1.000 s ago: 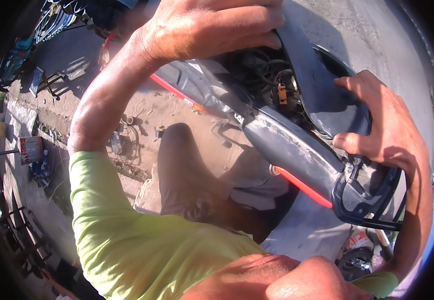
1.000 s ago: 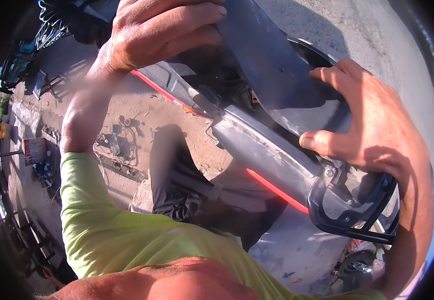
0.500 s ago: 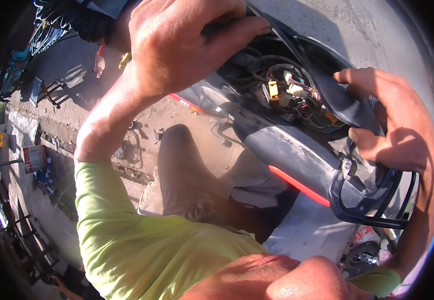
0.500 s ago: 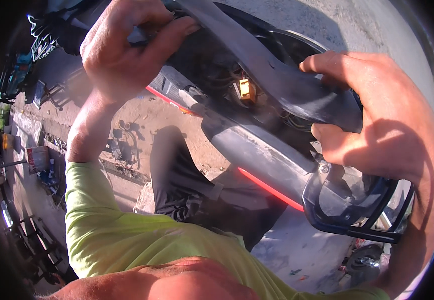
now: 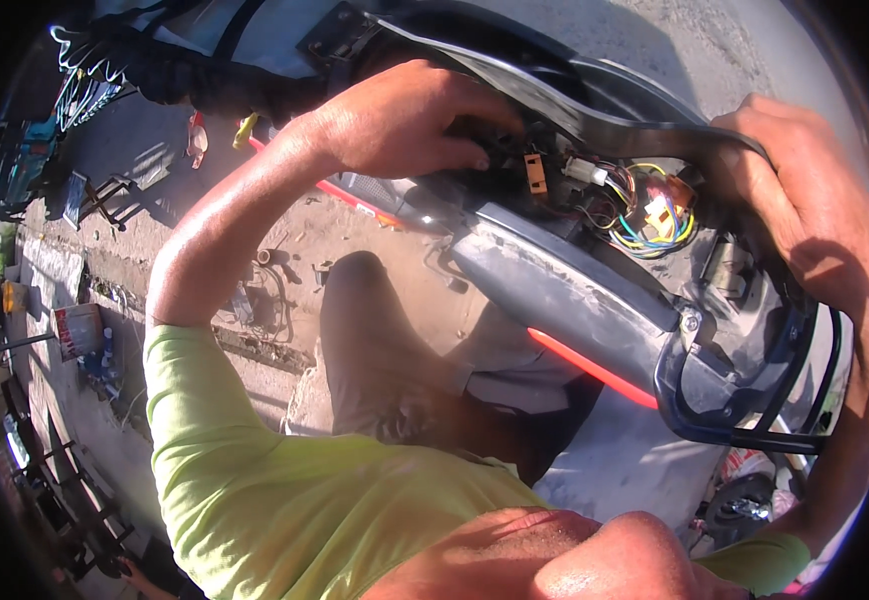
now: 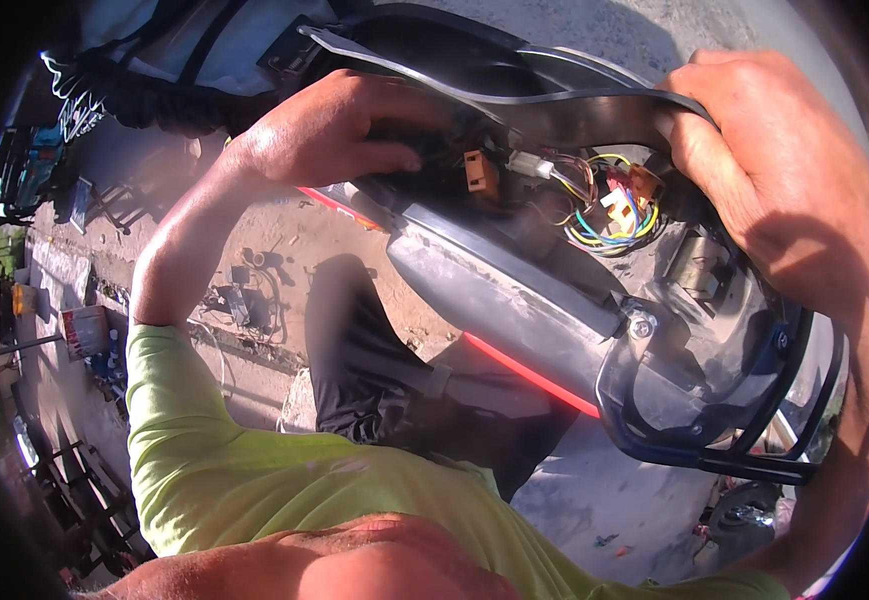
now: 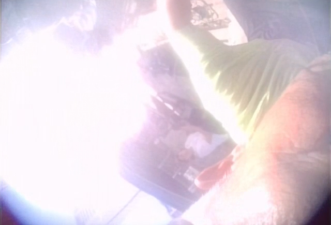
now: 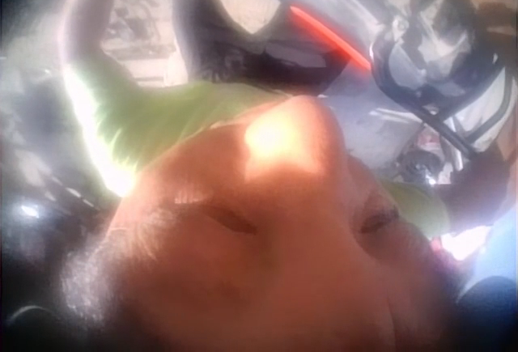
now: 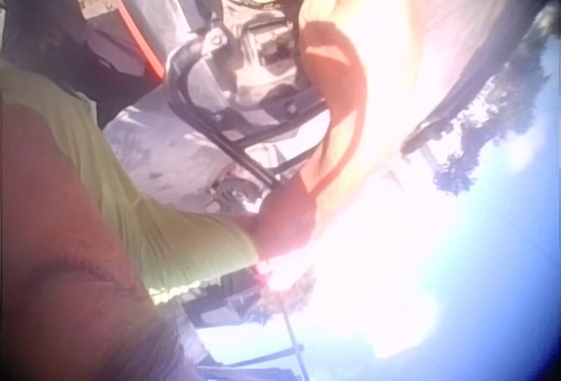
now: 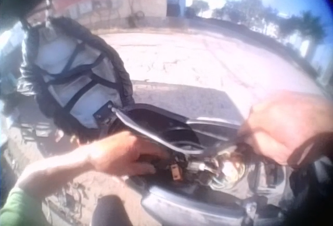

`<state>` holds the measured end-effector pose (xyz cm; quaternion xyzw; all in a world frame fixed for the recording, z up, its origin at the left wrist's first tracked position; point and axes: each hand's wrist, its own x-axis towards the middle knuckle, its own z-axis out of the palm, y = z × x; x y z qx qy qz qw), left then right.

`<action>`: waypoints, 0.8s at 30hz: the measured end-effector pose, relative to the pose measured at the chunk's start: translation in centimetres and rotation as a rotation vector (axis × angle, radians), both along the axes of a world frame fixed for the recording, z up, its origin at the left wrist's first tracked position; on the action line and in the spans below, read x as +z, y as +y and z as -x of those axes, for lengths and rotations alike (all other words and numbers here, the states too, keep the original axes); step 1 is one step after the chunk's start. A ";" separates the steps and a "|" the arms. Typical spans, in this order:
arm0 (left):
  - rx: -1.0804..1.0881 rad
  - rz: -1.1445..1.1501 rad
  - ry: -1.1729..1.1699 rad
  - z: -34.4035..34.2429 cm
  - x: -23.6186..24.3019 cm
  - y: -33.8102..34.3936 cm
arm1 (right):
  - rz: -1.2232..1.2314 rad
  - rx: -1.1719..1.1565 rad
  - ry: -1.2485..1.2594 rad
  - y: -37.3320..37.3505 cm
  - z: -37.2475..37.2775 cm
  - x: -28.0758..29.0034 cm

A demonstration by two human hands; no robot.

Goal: The person works on the internal wiring and frame of a bicycle by hand, removing a cover and connecting electrical wires.

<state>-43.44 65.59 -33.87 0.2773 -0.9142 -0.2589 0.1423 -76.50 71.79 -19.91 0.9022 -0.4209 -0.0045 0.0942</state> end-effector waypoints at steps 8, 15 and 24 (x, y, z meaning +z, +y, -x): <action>-0.132 -0.546 -0.002 4.5 -0.7 -1.2 | -0.234 -0.015 0.027 -0.9 -0.8 1.5; -0.052 -0.296 -0.187 5.0 -0.7 -1.5 | -0.012 0.064 -0.035 -0.3 0.7 0.0; 0.027 -0.225 -0.273 4.8 -1.0 -2.1 | -0.282 -0.125 0.061 -0.3 -0.9 2.4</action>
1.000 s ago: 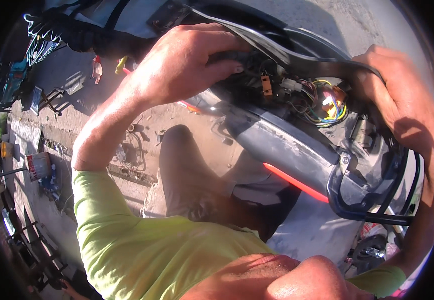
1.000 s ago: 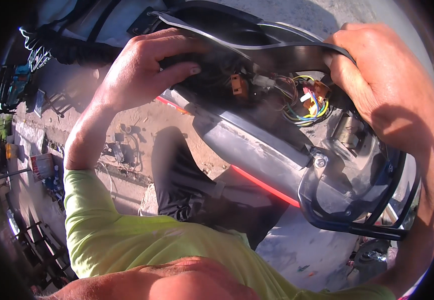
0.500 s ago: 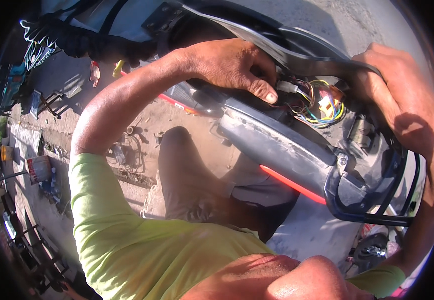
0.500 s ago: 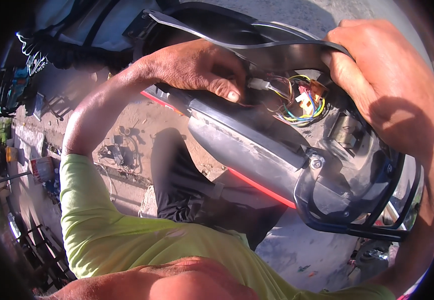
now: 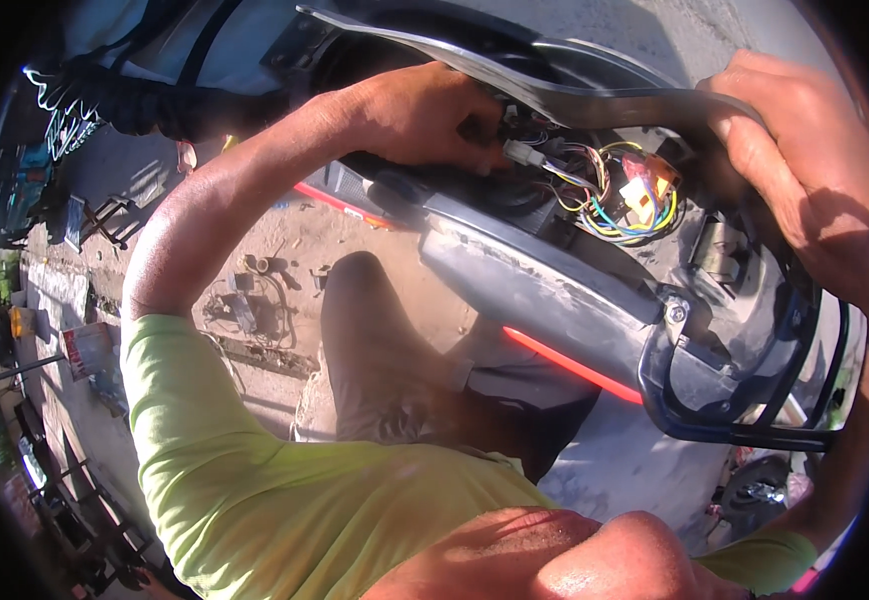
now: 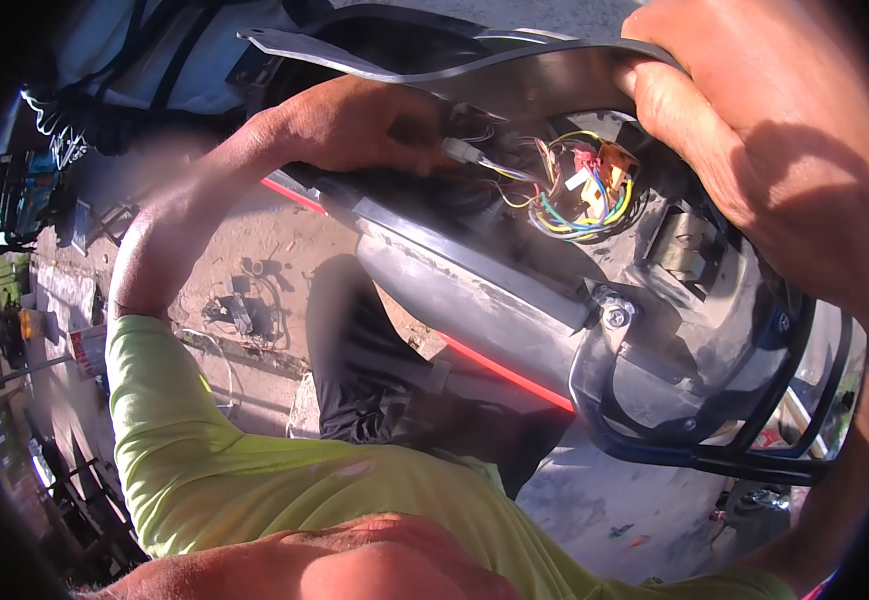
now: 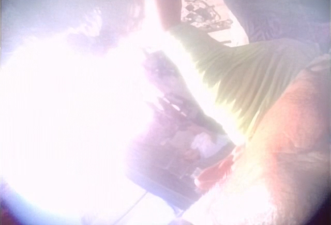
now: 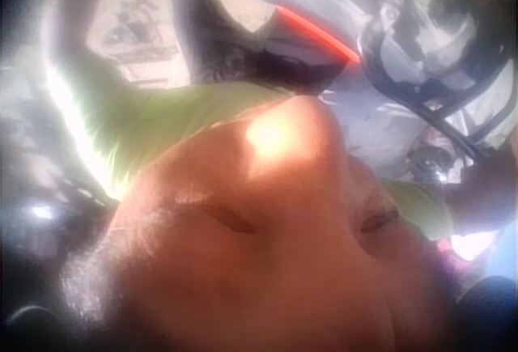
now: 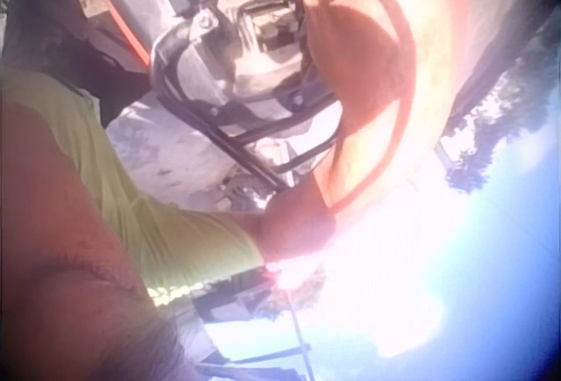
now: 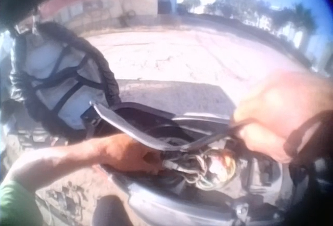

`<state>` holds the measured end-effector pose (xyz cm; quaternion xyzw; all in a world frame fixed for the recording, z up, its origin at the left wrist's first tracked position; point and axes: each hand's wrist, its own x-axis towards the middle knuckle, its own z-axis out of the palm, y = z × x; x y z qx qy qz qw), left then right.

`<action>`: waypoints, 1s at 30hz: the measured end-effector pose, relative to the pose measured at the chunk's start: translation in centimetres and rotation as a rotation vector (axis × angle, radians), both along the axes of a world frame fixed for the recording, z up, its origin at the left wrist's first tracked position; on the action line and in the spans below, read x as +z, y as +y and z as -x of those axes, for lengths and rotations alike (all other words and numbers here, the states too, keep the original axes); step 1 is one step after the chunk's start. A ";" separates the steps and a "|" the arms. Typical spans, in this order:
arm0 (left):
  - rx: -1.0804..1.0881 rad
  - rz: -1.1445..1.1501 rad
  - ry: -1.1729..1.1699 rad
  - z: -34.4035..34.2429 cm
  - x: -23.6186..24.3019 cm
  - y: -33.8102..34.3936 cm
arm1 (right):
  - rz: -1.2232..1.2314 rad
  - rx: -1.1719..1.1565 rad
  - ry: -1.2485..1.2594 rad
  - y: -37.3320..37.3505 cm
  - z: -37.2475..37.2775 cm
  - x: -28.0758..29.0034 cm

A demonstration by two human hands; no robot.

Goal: The person works on the internal wiring and frame of a bicycle by hand, removing a cover and connecting electrical wires.

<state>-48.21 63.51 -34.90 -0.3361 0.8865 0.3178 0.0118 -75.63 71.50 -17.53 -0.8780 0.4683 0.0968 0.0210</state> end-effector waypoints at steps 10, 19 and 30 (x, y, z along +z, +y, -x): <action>0.067 0.107 0.045 0.2 0.5 0.7 | -0.062 0.032 -0.028 -0.2 0.2 0.4; -0.033 -0.085 -0.284 -0.3 0.5 -0.4 | 0.008 -0.062 -0.058 -0.6 1.3 1.1; 0.188 0.284 -0.125 -2.9 1.7 0.1 | 0.222 -0.261 -0.309 -3.4 4.7 2.8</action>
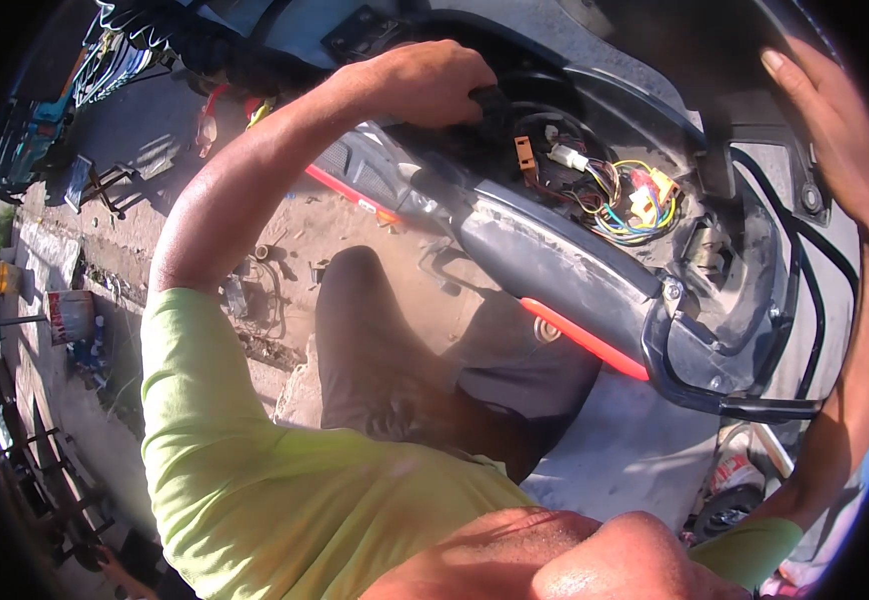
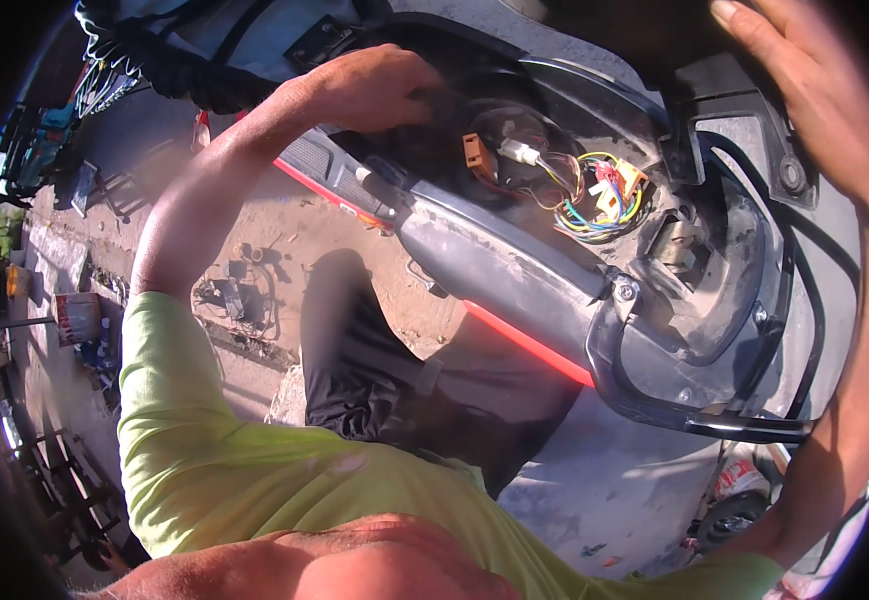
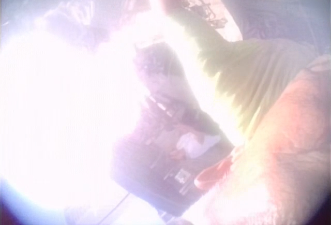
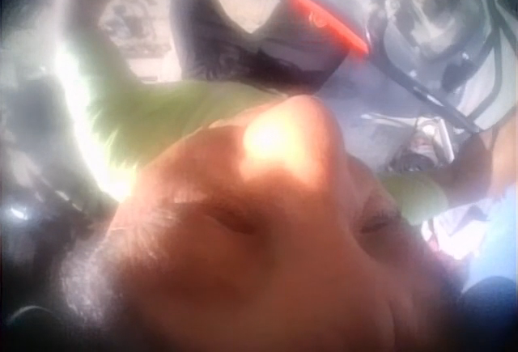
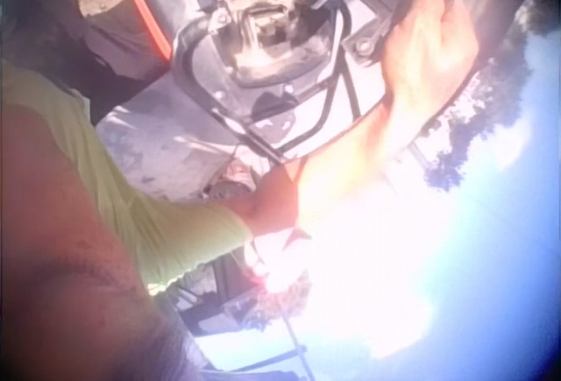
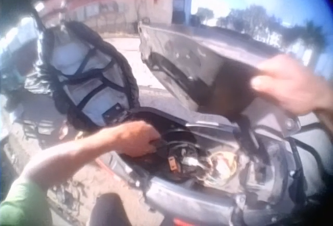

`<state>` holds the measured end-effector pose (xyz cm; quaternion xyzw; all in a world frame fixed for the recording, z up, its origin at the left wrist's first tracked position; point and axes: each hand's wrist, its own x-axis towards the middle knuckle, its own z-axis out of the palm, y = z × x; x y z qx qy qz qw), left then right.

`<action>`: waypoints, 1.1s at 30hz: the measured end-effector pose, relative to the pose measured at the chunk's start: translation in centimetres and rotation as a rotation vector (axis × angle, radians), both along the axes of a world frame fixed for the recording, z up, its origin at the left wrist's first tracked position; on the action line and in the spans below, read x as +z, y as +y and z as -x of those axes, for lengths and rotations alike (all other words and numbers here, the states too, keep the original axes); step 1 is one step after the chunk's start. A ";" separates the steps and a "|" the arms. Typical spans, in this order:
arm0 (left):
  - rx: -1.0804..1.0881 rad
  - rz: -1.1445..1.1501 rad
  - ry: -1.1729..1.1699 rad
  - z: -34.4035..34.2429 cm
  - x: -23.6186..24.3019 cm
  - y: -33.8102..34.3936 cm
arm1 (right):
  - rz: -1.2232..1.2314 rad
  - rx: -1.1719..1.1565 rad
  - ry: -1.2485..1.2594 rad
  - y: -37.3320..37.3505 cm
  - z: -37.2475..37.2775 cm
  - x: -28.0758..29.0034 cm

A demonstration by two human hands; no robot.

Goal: The person works on the internal wiring and frame of a bicycle by hand, removing a cover and connecting electrical wires.

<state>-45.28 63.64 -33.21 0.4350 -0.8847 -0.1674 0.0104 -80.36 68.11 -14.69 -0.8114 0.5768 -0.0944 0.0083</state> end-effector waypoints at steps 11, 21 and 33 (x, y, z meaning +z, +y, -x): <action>-0.106 0.399 1.523 -13.6 3.5 15.1 | -0.504 0.386 -0.467 4.7 -6.0 0.8; 0.209 0.069 2.057 -23.5 -3.6 23.6 | -0.852 0.525 -0.430 10.5 -20.6 -5.3; 1.422 0.286 1.573 -40.7 -27.8 33.2 | -0.399 -0.050 0.367 2.3 -18.4 -14.9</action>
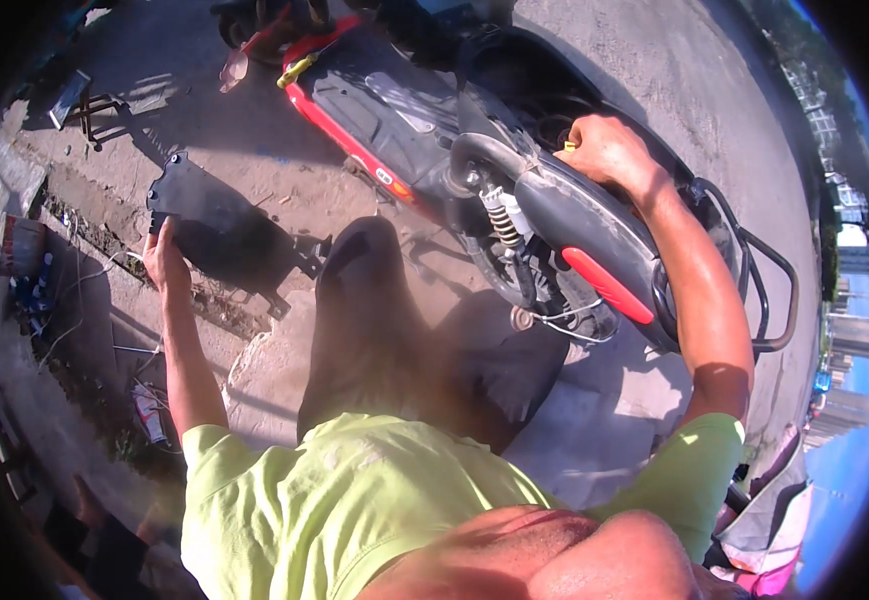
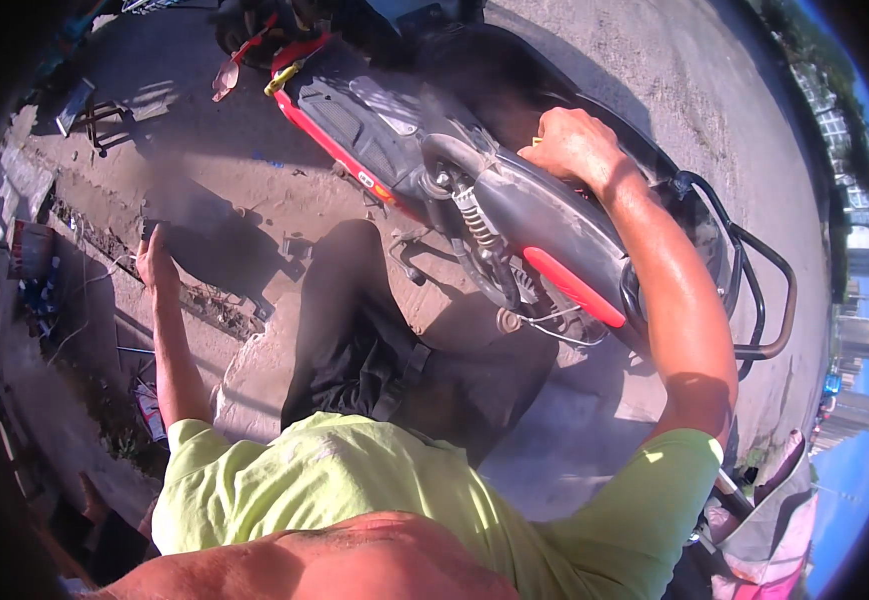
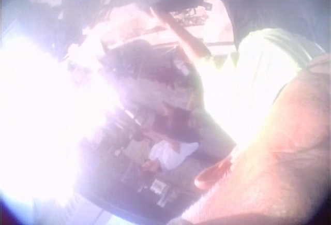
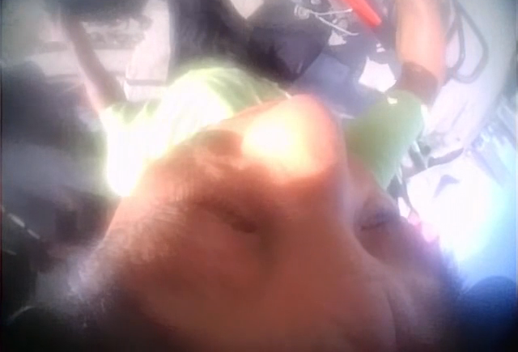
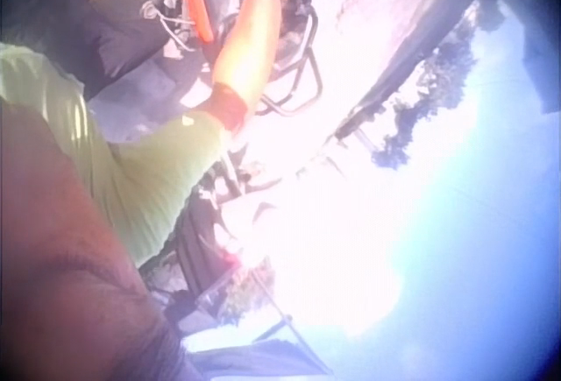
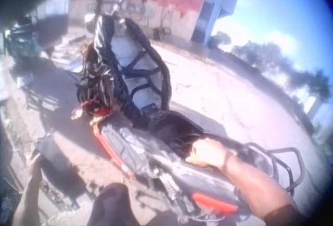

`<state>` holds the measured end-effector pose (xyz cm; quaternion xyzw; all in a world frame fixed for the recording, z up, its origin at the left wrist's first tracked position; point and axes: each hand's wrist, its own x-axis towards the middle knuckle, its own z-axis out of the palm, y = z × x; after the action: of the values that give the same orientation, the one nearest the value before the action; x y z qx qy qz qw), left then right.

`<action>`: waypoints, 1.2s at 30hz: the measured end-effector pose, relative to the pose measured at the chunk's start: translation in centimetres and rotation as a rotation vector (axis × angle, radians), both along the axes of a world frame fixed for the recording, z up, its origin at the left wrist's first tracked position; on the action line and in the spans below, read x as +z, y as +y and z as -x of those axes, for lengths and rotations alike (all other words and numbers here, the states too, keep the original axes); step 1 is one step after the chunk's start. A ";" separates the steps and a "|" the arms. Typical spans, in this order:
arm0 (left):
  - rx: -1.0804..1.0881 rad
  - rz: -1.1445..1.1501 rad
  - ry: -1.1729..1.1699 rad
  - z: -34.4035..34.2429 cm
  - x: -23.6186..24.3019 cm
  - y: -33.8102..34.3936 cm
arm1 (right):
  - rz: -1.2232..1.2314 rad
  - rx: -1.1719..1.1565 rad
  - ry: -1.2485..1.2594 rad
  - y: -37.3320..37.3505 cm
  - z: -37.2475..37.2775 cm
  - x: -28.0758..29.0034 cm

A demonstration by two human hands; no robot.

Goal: The person works on the internal wiring and frame of a bicycle by hand, removing a cover and connecting electrical wires.

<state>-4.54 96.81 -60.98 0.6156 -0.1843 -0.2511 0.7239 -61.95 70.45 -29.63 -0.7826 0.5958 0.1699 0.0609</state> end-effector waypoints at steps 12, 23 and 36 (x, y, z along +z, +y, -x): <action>-0.375 -0.717 -0.096 2.0 -22.6 2.2 | -0.438 -0.351 -0.701 -2.3 8.3 5.0; -0.952 0.072 -0.192 23.2 17.2 -13.6 | -0.614 -0.289 -0.883 -3.3 8.7 2.1; -1.533 0.205 -0.099 44.6 26.8 -28.5 | -0.515 -0.441 -0.903 -6.0 12.5 2.1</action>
<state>-49.15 68.26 -34.22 0.2566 -0.6131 -0.6359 0.3922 -74.44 64.44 -27.54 -0.5947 0.5993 -0.0587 0.5327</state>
